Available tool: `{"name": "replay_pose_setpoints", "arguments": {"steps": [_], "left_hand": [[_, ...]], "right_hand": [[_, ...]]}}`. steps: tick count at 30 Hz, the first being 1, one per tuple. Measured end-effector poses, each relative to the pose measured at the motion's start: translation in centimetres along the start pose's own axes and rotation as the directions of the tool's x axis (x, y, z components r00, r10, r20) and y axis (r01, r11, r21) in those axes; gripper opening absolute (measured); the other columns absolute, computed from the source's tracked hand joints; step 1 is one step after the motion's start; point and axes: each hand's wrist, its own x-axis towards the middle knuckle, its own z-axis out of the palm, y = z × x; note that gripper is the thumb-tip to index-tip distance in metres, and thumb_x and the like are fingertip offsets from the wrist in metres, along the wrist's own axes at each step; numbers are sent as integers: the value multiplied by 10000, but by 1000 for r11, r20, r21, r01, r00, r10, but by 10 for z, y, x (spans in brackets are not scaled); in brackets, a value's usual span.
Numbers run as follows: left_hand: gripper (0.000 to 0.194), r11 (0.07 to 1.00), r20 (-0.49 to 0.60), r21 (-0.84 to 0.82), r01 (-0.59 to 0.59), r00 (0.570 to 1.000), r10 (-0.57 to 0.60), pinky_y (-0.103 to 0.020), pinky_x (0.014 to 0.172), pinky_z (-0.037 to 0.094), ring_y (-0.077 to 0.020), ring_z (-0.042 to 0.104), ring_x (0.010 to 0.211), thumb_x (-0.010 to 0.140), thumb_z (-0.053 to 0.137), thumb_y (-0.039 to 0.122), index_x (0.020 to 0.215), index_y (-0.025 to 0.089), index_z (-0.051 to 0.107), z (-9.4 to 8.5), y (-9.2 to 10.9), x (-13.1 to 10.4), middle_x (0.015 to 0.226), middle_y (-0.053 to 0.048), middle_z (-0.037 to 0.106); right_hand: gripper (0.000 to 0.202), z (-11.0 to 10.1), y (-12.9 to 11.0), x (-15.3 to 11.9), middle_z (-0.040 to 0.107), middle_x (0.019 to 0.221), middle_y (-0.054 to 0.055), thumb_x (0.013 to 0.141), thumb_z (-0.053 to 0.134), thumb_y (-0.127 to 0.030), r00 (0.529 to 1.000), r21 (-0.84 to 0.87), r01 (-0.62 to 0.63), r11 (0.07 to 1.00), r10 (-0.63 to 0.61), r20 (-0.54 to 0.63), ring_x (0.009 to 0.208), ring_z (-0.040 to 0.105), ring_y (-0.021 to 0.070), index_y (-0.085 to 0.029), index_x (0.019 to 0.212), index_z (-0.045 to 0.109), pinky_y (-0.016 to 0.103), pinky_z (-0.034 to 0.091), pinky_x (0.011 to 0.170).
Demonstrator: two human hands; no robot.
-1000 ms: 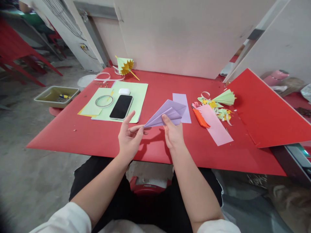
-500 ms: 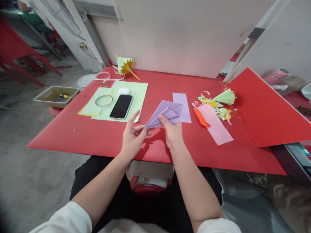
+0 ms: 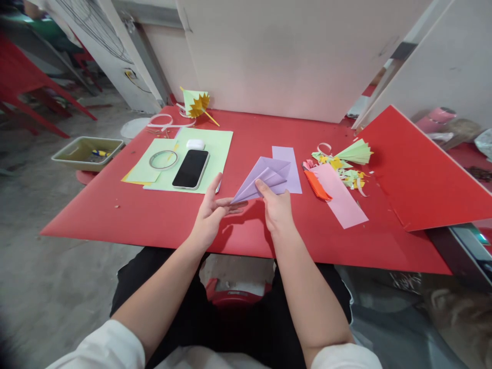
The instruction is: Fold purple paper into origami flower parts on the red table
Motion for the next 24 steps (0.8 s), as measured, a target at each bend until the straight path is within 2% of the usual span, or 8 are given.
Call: {"name": "replay_pose_setpoints", "arguments": {"steps": [3, 6, 13, 16, 21, 24], "left_hand": [[705, 1000, -46, 16, 21, 999, -20, -329, 770, 541, -184, 686, 836, 814, 526, 271, 1423, 226, 173, 1, 1, 0, 860, -32, 716], [704, 995, -80, 70, 69, 995, -64, -293, 732, 536, -169, 690, 763, 779, 617, 304, 1386, 211, 273, 4, 1, 2, 749, -11, 709], [643, 996, -106, 39, 84, 991, -80, -286, 693, 547, -145, 676, 622, 755, 657, 284, 1328, 198, 377, 2, -4, 6, 678, -8, 702], [638, 996, -102, 42, 83, 992, -79, -284, 686, 548, -155, 681, 640, 749, 664, 294, 1320, 201, 395, 1, -5, 6, 682, -10, 701], [639, 994, -70, 53, 98, 993, -94, -279, 649, 541, -181, 690, 695, 746, 664, 296, 1319, 196, 400, 2, -7, 6, 714, -23, 704], [524, 991, -49, 69, 117, 992, -114, -295, 656, 541, -184, 688, 690, 751, 653, 320, 1226, 176, 486, 3, -8, 6, 726, -26, 698]], "right_hand": [[329, 0, 2, -1, 683, 963, 18, 602, 755, -289, 1000, -36, -23, 999, 24, 13, 967, 615, 212, -225, 905, 644, 419, 491, 882], [340, 2, 6, -5, 686, 979, 26, 608, 754, -293, 997, -78, -58, 995, 62, 45, 961, 621, 213, -225, 923, 646, 412, 492, 870], [287, 15, 15, -19, 692, 773, 23, 613, 740, -346, 980, -164, -163, 973, 179, 87, 700, 644, 179, -183, 837, 666, 318, 517, 620], [274, 15, 16, -18, 693, 745, 17, 607, 746, -339, 983, -149, -153, 977, 166, 81, 669, 641, 175, -186, 821, 668, 314, 512, 599], [232, 3, 10, -3, 701, 776, 22, 584, 765, -334, 996, -61, -86, 994, 85, -8, 739, 640, 183, -202, 755, 681, 354, 516, 711], [203, -2, 5, 2, 695, 754, 9, 592, 760, -340, 1000, -97, -25, 995, 24, -7, 747, 631, 178, -211, 730, 686, 360, 505, 740]]}}
